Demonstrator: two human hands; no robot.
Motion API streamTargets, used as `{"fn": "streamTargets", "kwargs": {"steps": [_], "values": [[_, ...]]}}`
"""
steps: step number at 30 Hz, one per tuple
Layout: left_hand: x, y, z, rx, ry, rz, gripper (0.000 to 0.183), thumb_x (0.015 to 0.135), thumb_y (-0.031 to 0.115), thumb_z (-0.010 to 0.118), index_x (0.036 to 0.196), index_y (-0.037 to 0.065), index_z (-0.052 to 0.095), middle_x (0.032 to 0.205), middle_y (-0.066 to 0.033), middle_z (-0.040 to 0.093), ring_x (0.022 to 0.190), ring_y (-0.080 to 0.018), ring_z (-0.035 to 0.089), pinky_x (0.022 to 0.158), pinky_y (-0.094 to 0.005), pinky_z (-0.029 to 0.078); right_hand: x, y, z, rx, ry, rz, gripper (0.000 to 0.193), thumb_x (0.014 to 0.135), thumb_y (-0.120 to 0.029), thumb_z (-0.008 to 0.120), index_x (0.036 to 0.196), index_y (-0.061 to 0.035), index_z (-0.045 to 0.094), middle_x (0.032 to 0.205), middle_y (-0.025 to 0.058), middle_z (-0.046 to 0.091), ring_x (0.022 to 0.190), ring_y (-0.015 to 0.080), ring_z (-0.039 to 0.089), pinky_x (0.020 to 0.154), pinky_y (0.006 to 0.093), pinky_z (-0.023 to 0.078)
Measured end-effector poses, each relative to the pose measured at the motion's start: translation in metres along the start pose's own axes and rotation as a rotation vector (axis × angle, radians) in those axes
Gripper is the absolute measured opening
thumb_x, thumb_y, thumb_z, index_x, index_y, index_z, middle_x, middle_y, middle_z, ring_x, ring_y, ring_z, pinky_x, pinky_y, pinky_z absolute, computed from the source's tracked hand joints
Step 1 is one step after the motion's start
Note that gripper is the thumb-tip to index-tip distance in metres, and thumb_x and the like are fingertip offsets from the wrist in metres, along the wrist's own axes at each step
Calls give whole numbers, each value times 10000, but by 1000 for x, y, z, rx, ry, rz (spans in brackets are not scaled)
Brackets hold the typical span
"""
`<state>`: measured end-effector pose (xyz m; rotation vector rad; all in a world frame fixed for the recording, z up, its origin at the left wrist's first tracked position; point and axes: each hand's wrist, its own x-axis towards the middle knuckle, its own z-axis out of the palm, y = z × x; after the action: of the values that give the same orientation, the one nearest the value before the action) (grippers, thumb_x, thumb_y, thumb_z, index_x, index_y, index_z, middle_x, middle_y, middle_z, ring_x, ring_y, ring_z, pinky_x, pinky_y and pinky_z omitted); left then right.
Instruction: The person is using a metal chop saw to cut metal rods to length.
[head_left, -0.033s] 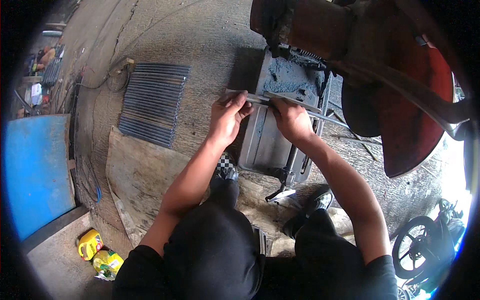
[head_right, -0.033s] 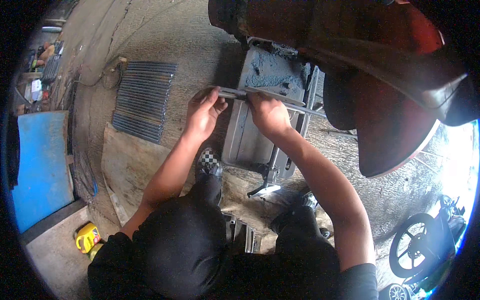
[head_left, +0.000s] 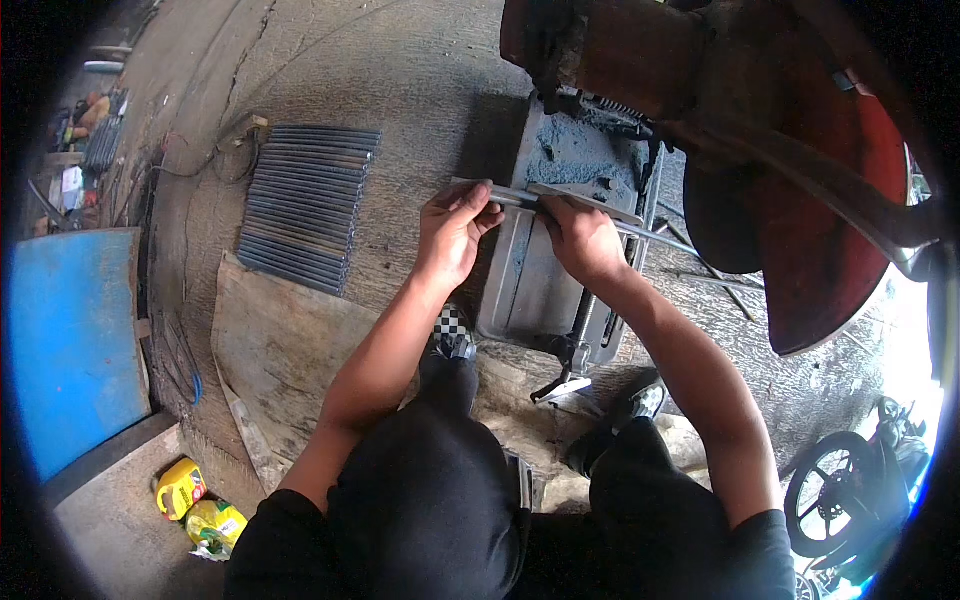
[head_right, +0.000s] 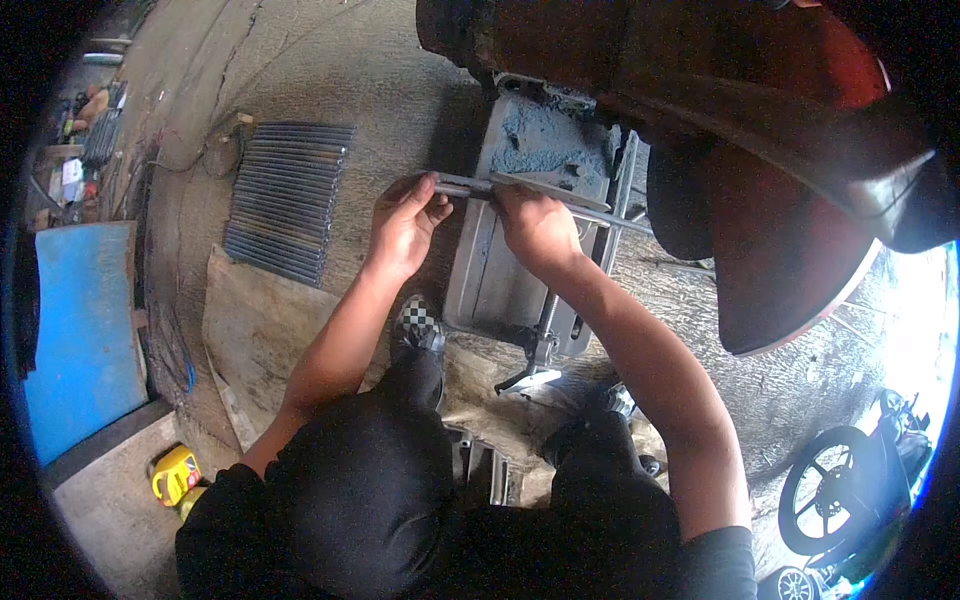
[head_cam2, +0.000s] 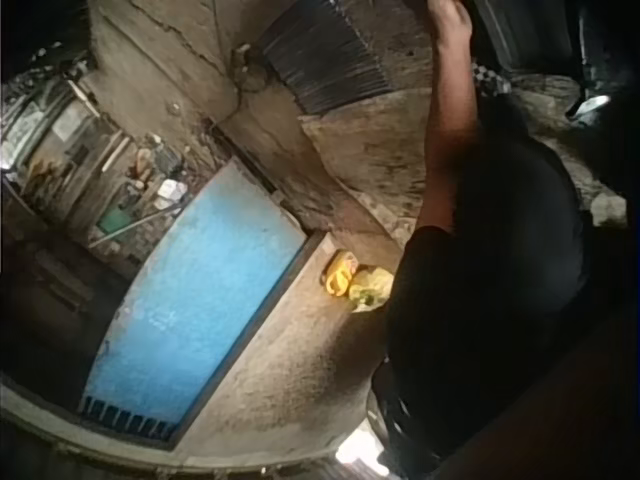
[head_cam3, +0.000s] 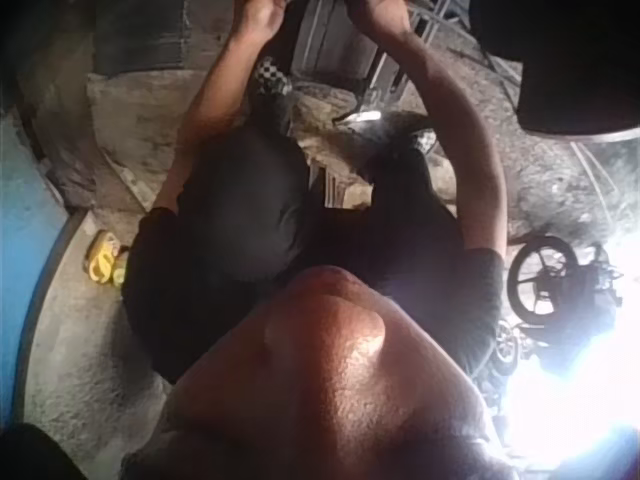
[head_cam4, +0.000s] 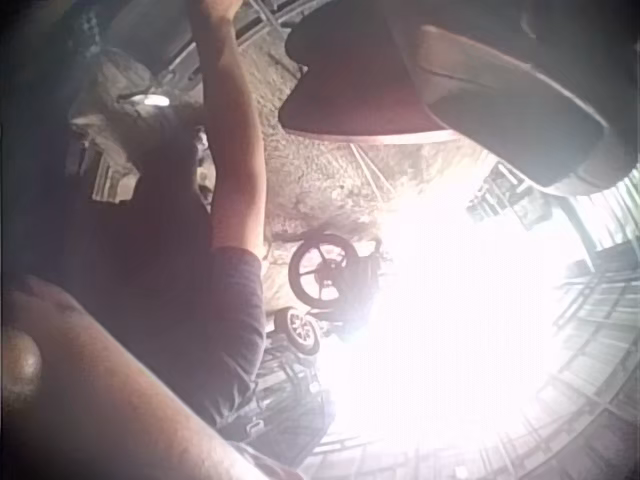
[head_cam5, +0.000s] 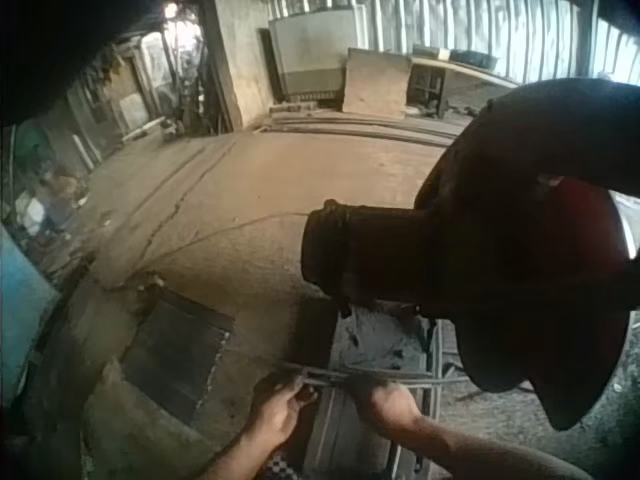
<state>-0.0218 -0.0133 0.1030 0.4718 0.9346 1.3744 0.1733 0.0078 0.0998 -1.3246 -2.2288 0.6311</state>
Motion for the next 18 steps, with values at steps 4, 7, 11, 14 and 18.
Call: {"fn": "streamTargets", "kwargs": {"steps": [4,7,11,14,18], "values": [[11,4,-14,-311,26,-175,190,924,262,601,1006,94,634,821,-18,637,752,-125,621,760,-327,540,1,1,1,-33,-20,16,233,868,-129,561,1090,-63,579,984,199,634,851,391,626,718,458,516],[7,2,-16,-295,-177,-98,231,925,250,597,1057,62,626,857,-31,647,754,-143,628,816,-351,544,1,1,2,-20,11,3,211,856,-131,586,1056,-66,600,959,188,639,841,384,626,717,452,511],[-1,-7,-8,-59,-65,-56,202,890,82,621,1083,21,628,901,-49,660,800,-163,649,827,-342,555,2,-1,4,-6,17,40,192,839,-125,616,1020,-63,618,921,174,643,828,375,623,709,444,506],[0,-8,-8,8,-63,32,199,855,2,648,1054,0,650,938,-72,674,836,-146,655,800,-286,547,1,1,3,35,53,15,182,838,-126,617,1008,-61,616,907,173,639,822,375,621,702,444,504],[1,-6,-13,463,-20,320,188,855,53,675,1029,-17,666,927,-66,683,813,-116,638,802,-256,521,0,3,4,28,52,10,181,838,-125,618,1008,-61,618,902,176,636,818,376,620,696,442,505]]}}
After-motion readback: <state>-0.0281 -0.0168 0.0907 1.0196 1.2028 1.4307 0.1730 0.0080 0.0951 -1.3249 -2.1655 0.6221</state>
